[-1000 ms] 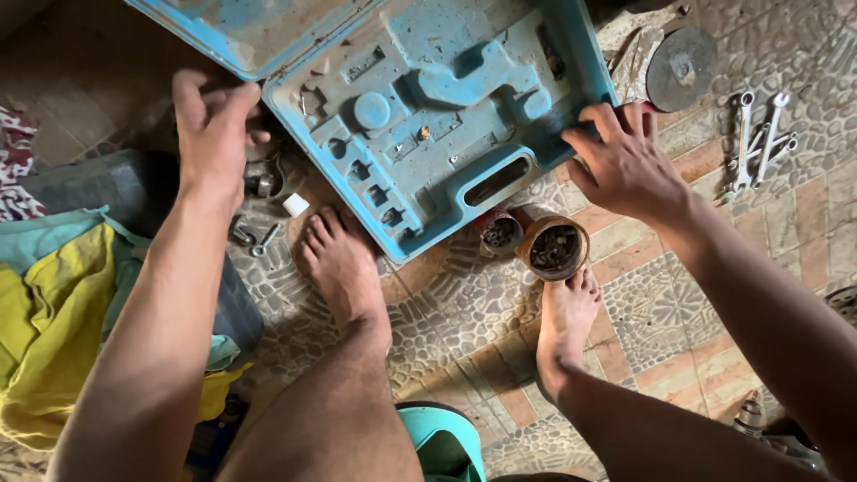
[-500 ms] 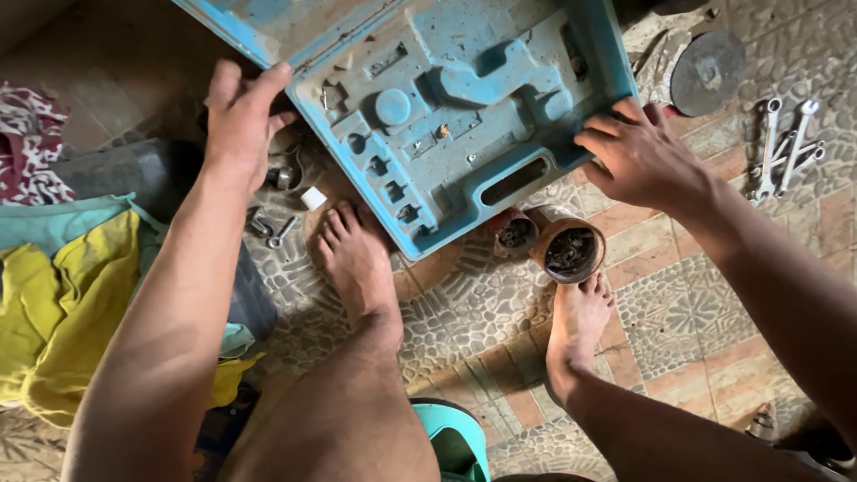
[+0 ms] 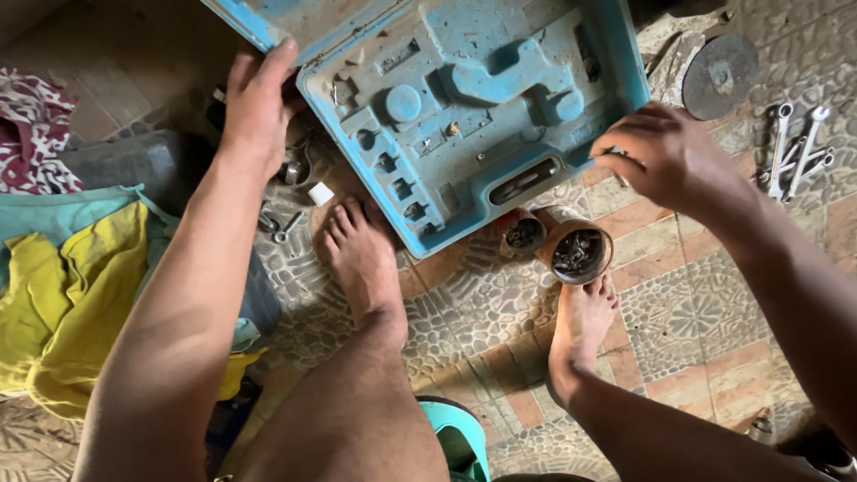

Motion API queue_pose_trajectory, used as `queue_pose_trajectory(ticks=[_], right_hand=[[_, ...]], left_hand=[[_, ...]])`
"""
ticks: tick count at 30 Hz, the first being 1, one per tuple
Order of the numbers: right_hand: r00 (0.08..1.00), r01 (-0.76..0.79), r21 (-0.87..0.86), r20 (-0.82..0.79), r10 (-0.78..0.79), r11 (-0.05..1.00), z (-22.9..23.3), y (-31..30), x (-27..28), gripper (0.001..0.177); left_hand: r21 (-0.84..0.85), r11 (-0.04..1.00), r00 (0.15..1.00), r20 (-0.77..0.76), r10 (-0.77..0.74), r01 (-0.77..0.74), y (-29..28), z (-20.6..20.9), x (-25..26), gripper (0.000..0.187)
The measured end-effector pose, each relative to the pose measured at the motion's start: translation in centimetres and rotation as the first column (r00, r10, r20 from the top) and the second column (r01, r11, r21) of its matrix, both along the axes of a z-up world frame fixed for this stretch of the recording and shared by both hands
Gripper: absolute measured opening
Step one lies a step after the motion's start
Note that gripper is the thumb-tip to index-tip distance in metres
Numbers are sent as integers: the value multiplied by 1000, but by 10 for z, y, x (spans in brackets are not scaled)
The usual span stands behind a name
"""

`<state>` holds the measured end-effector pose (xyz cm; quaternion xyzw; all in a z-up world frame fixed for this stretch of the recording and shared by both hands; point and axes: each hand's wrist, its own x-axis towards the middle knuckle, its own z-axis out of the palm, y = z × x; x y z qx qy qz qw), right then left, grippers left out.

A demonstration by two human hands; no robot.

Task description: Organizing various toolboxes and mechanical equipment on a tiled floor.

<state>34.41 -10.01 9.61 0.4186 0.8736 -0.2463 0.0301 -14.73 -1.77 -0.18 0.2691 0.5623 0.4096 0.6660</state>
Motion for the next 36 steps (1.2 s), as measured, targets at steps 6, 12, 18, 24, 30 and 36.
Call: queue_pose_trajectory(ticks=[6, 12, 18, 24, 30, 36], right_hand=[[696, 556, -630, -4, -718, 542, 32, -11, -50, 22], [582, 584, -727, 67, -810, 360, 46, -13, -67, 21], [565, 415, -795, -156, -810, 443, 36, -21, -59, 14], [403, 301, -884, -223, -887, 359, 26, -27, -58, 8], [372, 332, -907, -126, -920, 259, 23, -36, -61, 9], [666, 519, -750, 55, -744, 410, 46, -22, -78, 21]], left_hand=[[37, 999, 998, 65, 8, -11, -1, 0, 2, 37], [15, 1000, 999, 39, 11, -11, -2, -1, 2, 37], [55, 998, 997, 73, -2, -2, -4, -4, 1, 37], [26, 1000, 1000, 29, 0, -1, -3, 3, 5, 37], [106, 994, 1000, -28, 4, -1, -4, -13, 0, 42], [-42, 996, 929, -357, -92, 83, 4, 11, 8, 46]])
